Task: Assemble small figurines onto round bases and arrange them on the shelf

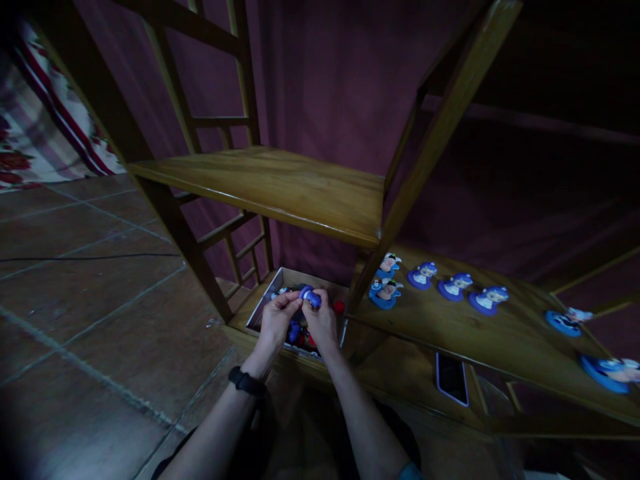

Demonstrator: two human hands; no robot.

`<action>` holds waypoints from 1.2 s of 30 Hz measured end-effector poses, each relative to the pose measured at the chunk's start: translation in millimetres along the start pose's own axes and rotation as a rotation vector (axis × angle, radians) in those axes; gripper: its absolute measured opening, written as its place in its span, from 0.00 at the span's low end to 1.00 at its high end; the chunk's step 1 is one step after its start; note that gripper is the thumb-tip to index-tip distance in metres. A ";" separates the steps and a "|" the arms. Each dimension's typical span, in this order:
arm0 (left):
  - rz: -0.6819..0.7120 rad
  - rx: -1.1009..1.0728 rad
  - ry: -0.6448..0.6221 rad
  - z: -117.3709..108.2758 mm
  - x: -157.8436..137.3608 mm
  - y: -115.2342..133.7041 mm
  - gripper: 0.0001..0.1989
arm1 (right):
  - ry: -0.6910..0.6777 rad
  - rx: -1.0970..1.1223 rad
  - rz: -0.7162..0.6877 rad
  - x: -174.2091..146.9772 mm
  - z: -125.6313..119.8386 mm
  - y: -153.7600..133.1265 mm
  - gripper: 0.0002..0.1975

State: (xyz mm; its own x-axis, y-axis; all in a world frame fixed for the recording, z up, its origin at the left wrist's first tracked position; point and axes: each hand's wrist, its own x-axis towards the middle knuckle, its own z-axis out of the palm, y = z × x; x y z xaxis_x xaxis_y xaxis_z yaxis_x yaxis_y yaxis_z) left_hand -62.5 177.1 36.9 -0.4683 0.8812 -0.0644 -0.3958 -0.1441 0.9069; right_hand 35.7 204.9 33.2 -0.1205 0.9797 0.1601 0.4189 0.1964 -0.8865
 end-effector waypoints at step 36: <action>-0.120 -0.055 0.046 -11.0 10.7 -14.0 0.11 | -0.160 -0.038 -0.104 8.1 -2.4 14.4 0.14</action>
State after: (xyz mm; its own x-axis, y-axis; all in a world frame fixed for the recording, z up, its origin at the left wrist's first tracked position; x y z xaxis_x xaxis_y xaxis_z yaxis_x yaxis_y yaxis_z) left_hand -70.6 183.6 18.9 -0.4503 0.8722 -0.1909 -0.4933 -0.0648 0.8675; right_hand 42.9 215.7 22.8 -0.3050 0.9358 0.1768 0.4302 0.3011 -0.8511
